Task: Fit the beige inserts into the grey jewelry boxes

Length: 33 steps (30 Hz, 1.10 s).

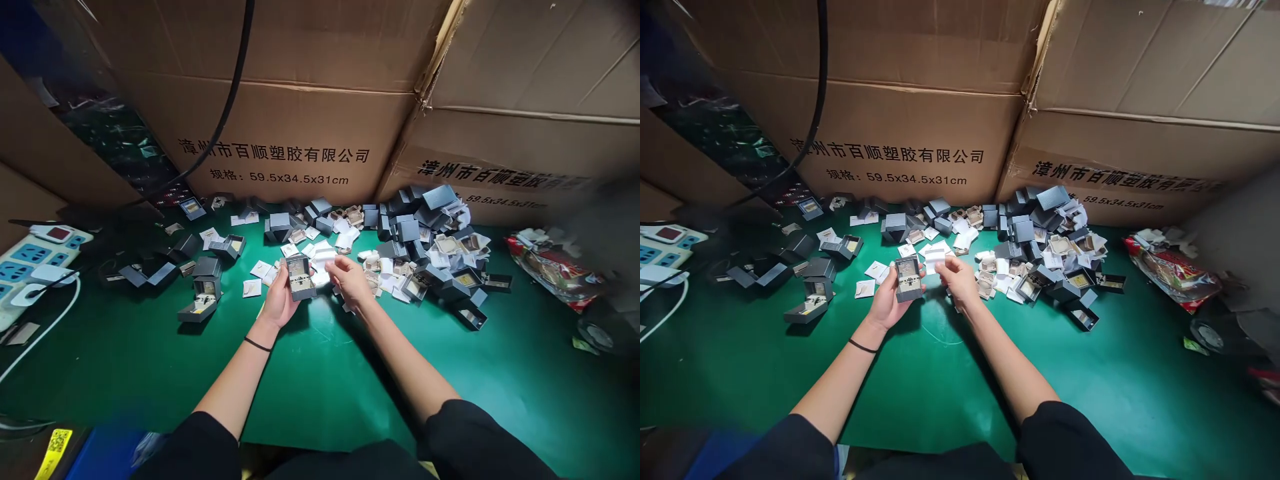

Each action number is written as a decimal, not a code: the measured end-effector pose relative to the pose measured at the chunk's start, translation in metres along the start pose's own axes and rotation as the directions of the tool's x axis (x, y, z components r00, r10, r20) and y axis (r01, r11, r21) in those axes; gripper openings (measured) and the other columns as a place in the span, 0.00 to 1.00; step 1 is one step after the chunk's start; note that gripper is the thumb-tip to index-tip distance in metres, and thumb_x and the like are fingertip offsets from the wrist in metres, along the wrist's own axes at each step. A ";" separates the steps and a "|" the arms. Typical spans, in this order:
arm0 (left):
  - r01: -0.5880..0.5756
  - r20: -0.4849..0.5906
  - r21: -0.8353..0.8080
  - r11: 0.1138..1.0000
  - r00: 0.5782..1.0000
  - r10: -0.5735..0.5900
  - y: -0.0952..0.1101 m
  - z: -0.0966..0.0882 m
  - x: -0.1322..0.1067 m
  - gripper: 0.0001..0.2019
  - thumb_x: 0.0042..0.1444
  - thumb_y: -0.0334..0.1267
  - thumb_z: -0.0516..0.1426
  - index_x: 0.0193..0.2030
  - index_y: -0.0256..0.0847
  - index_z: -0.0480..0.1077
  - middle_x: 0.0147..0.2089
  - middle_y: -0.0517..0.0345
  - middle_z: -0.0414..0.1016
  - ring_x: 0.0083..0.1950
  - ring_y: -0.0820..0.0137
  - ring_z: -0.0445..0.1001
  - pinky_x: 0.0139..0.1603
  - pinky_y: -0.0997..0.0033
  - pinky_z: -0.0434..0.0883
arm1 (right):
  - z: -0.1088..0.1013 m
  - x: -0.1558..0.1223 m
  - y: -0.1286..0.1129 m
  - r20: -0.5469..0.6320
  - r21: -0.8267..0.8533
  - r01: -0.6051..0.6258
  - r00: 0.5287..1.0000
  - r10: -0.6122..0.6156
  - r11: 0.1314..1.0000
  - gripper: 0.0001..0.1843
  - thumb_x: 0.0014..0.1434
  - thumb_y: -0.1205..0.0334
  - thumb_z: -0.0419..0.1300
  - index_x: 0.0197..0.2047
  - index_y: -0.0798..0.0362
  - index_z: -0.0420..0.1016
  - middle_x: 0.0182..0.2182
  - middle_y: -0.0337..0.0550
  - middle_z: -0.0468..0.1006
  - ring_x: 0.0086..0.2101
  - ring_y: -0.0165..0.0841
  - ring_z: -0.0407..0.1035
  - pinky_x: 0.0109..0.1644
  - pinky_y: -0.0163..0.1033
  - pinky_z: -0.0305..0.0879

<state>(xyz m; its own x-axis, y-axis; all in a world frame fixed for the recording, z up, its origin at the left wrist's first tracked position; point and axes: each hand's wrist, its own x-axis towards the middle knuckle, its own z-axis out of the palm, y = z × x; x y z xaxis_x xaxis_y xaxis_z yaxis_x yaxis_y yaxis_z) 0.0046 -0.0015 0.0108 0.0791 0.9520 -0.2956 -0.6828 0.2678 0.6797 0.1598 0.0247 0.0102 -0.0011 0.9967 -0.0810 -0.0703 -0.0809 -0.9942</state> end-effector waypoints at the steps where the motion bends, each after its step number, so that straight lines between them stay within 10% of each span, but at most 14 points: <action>1: -0.026 0.003 0.041 0.999 1.000 0.025 -0.002 0.000 0.001 0.16 0.65 0.46 0.49 0.51 0.40 0.69 0.46 0.50 0.76 0.41 0.67 0.77 0.41 0.65 0.76 | 0.002 -0.003 0.000 0.019 0.086 -0.037 0.999 0.036 0.996 0.16 0.46 0.50 0.65 0.33 0.53 0.72 0.24 0.36 0.70 0.22 0.27 0.60 0.26 0.35 0.58; 7: -0.240 0.010 0.208 0.948 0.970 0.243 -0.013 -0.006 0.007 0.17 0.61 0.52 0.54 0.50 0.44 0.69 0.51 0.53 0.73 0.48 0.66 0.74 0.49 0.63 0.75 | 0.012 -0.015 -0.005 0.098 0.172 -0.078 0.993 0.062 0.982 0.18 0.39 0.52 0.69 0.29 0.53 0.70 0.25 0.37 0.73 0.26 0.30 0.68 0.34 0.38 0.65; 23: -0.257 -0.018 0.369 0.893 0.959 0.284 -0.018 -0.008 0.005 0.25 0.57 0.62 0.52 0.45 0.40 0.68 0.46 0.48 0.76 0.46 0.62 0.76 0.46 0.61 0.74 | 0.025 -0.024 0.014 0.083 -0.162 -0.084 0.992 0.098 0.983 0.15 0.41 0.52 0.65 0.20 0.52 0.67 0.16 0.30 0.58 0.20 0.25 0.51 0.25 0.33 0.48; 33: -0.295 -0.070 0.384 0.875 0.936 0.346 -0.023 -0.001 0.004 0.23 0.55 0.61 0.54 0.38 0.40 0.71 0.40 0.52 0.75 0.41 0.66 0.74 0.41 0.68 0.72 | 0.024 -0.026 0.017 0.066 -0.330 0.084 0.996 -0.066 0.940 0.12 0.46 0.59 0.62 0.21 0.51 0.62 0.20 0.32 0.62 0.24 0.28 0.57 0.30 0.35 0.55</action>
<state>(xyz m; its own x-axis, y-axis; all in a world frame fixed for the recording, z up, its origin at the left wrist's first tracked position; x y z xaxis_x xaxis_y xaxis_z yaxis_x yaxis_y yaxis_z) 0.0200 -0.0038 -0.0070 -0.2134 0.9730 -0.0884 -0.3419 0.0104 0.9397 0.1346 -0.0022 -0.0029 -0.0620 0.9980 -0.0109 0.2630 0.0058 -0.9648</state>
